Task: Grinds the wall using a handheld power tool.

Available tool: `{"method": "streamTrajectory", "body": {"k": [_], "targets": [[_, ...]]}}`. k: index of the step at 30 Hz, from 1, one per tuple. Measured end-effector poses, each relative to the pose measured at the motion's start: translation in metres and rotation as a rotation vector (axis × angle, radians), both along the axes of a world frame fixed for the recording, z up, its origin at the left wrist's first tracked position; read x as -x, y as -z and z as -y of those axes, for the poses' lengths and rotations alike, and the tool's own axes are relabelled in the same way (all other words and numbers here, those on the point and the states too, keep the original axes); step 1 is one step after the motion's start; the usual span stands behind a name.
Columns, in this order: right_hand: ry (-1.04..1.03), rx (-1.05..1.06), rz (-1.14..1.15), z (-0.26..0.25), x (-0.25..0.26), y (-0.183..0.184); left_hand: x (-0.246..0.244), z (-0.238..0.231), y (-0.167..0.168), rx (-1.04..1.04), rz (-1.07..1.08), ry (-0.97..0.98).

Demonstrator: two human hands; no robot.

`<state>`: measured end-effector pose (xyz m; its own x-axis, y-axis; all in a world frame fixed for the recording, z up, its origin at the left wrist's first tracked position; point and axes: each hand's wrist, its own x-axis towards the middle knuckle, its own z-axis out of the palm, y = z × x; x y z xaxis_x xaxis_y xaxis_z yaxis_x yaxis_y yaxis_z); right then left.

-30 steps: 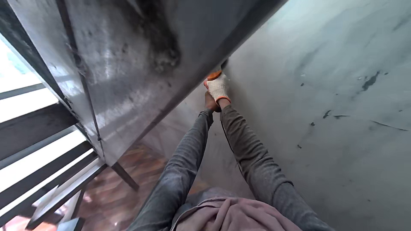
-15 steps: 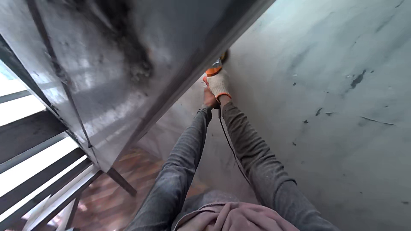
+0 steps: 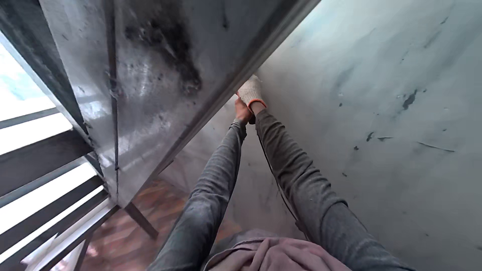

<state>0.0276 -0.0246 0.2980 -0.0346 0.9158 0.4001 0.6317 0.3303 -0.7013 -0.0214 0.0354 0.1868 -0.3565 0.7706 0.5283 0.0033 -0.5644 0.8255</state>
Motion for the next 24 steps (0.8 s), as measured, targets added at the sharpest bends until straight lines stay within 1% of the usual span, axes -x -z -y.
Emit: {"method": "streamTrajectory", "body": {"k": [2,4,7,8,10,11,12,14,16,17,19,21,23,24], "targets": [[-0.027,0.048,0.009,0.021,0.001,-0.001,0.007,0.002,0.001,0.016,0.006,0.020],[-0.051,0.071,0.043,0.019,0.000,0.004,0.011,0.003,-0.003,-0.003,-0.072,-0.013],[0.109,-0.073,-0.089,-0.036,0.003,0.012,0.009,0.006,-0.006,-0.045,-0.213,0.001],[0.140,-0.116,-0.109,-0.044,-0.001,0.015,0.005,0.008,-0.012,-0.072,-0.252,0.018],[0.199,-0.286,-0.122,-0.051,-0.009,0.032,-0.004,0.010,-0.025,-0.111,-0.293,0.046],[0.130,-0.115,-0.096,-0.037,-0.019,0.017,-0.008,0.010,-0.031,-0.099,-0.300,0.059],[0.113,-0.067,-0.097,-0.037,-0.023,0.008,-0.010,0.007,-0.037,-0.086,-0.304,0.056],[0.157,-0.171,-0.114,-0.059,-0.021,0.003,-0.013,0.003,-0.047,-0.064,-0.299,0.037],[0.056,-0.046,-0.062,-0.047,-0.024,-0.021,-0.013,-0.001,-0.056,-0.039,-0.242,0.027],[0.042,-0.061,-0.039,-0.047,-0.021,-0.027,-0.012,-0.004,-0.058,-0.031,-0.207,0.018],[0.082,-0.116,-0.014,-0.052,-0.010,-0.038,-0.007,-0.008,-0.060,-0.036,-0.172,-0.015],[0.092,-0.133,0.003,-0.050,-0.005,-0.043,-0.003,-0.012,-0.060,-0.082,-0.165,-0.035],[0.072,-0.140,0.023,-0.042,-0.009,-0.045,-0.003,-0.010,-0.064,-0.113,-0.173,0.002],[0.096,-0.157,0.003,-0.040,-0.012,-0.046,-0.004,-0.007,-0.067,-0.126,-0.185,0.028]]}}
